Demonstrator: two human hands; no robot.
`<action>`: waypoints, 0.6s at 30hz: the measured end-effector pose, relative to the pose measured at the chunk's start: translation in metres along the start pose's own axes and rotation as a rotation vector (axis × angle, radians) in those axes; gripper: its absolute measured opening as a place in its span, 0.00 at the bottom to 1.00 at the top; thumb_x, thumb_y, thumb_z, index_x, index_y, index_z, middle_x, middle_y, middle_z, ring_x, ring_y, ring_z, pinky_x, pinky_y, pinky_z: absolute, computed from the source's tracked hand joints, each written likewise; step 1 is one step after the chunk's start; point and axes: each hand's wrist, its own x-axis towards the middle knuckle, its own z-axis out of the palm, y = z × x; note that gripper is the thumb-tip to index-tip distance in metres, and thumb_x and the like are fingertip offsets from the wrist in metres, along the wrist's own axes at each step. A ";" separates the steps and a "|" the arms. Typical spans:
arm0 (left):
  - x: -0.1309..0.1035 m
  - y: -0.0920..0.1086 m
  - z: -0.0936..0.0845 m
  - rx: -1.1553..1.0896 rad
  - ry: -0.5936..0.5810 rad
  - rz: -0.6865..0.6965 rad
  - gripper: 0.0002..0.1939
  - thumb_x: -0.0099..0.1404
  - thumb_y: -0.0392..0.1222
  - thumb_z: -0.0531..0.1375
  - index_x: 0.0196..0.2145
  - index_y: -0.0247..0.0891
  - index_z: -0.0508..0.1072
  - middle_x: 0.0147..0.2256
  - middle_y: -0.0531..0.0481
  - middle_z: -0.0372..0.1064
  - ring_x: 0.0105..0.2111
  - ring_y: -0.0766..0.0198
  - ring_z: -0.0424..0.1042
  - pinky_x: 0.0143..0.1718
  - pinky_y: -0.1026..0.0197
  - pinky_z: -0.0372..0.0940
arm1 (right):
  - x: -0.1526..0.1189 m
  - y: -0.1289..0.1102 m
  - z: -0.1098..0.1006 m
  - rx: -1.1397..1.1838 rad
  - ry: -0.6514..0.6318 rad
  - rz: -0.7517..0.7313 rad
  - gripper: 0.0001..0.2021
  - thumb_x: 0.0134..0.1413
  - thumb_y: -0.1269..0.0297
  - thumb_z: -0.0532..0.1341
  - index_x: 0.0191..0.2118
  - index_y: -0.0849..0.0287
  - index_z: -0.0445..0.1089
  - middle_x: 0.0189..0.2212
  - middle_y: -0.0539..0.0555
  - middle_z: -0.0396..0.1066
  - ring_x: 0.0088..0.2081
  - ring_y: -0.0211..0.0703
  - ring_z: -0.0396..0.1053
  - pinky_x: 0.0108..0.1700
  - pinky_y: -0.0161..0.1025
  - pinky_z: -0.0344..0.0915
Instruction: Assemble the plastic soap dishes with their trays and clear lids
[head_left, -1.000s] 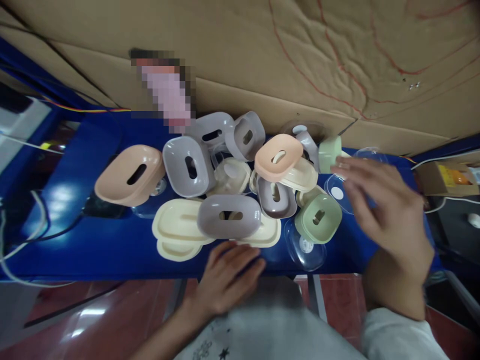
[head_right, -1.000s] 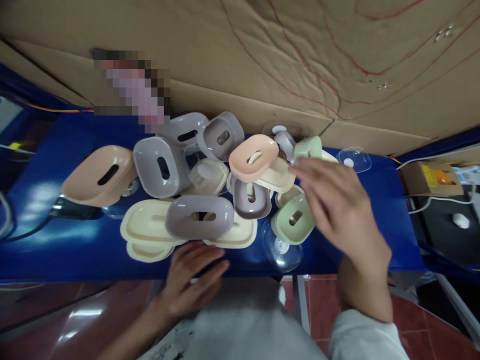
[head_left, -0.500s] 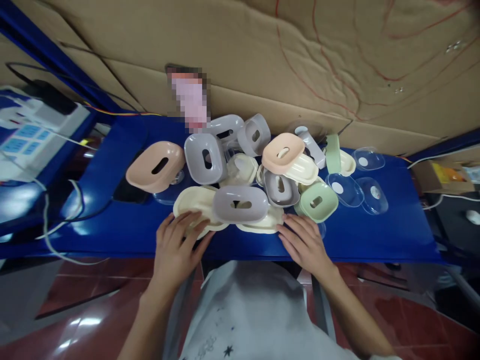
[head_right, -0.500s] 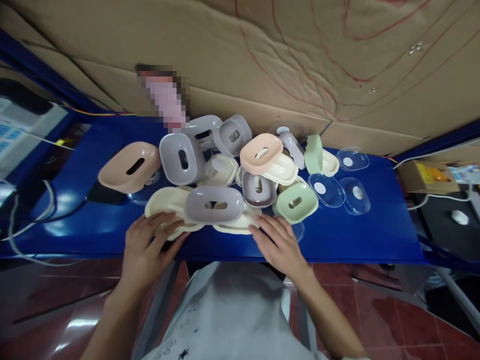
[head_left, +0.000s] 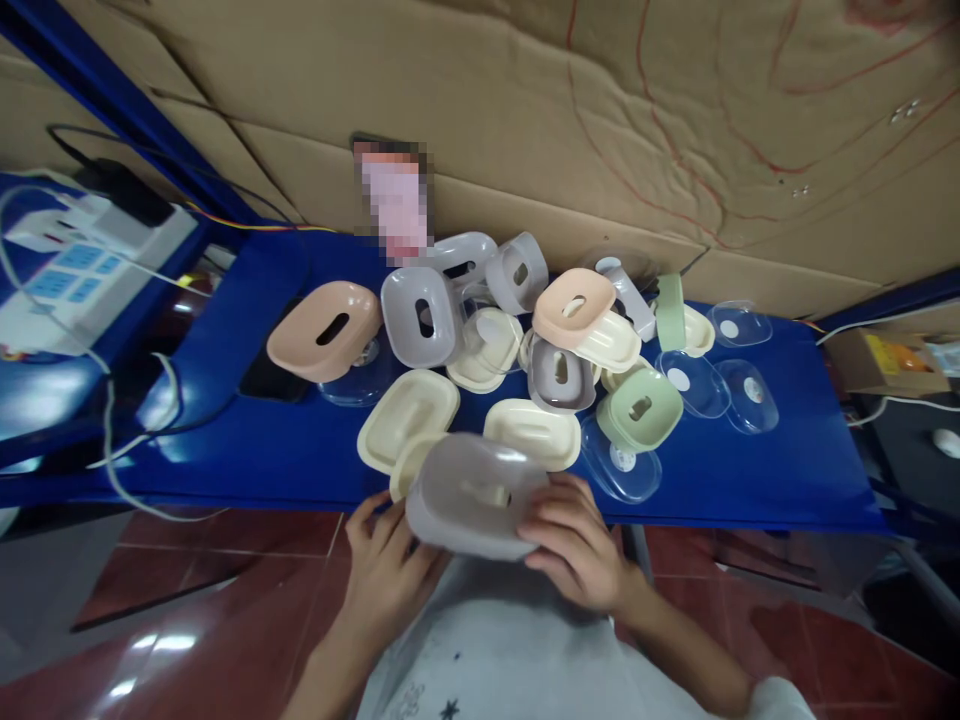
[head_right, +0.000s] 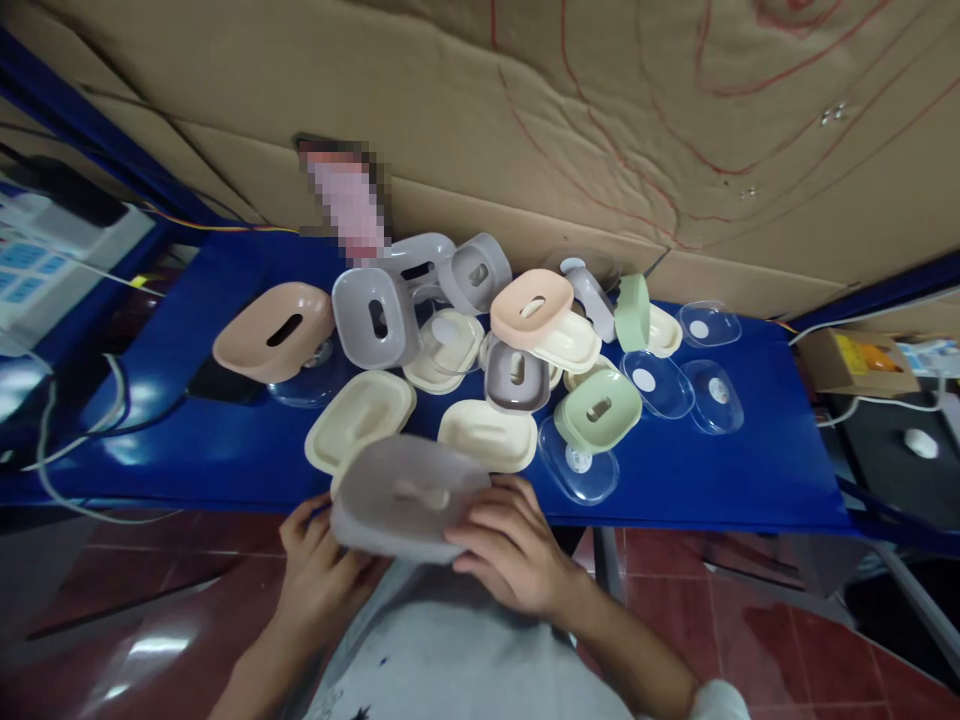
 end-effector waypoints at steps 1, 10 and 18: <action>-0.006 0.004 0.001 -0.035 -0.014 0.025 0.06 0.68 0.33 0.64 0.36 0.43 0.73 0.39 0.45 0.77 0.44 0.52 0.74 0.56 0.41 0.63 | -0.011 -0.006 -0.001 0.055 0.004 0.031 0.16 0.73 0.65 0.58 0.62 0.56 0.70 0.45 0.59 0.77 0.53 0.54 0.77 0.59 0.58 0.73; -0.004 0.035 0.026 -0.208 -0.017 0.001 0.16 0.62 0.28 0.69 0.45 0.44 0.76 0.45 0.46 0.72 0.44 0.56 0.74 0.47 0.53 0.72 | -0.050 -0.011 -0.005 -0.072 0.025 0.148 0.24 0.64 0.75 0.59 0.64 0.56 0.68 0.48 0.59 0.74 0.55 0.56 0.74 0.60 0.61 0.72; -0.014 0.014 0.029 -0.159 0.000 -0.037 0.38 0.62 0.33 0.74 0.64 0.52 0.66 0.70 0.39 0.56 0.68 0.42 0.63 0.62 0.41 0.70 | -0.037 -0.009 0.006 -0.251 -0.148 0.093 0.18 0.67 0.74 0.59 0.58 0.56 0.74 0.47 0.57 0.77 0.55 0.49 0.74 0.67 0.56 0.64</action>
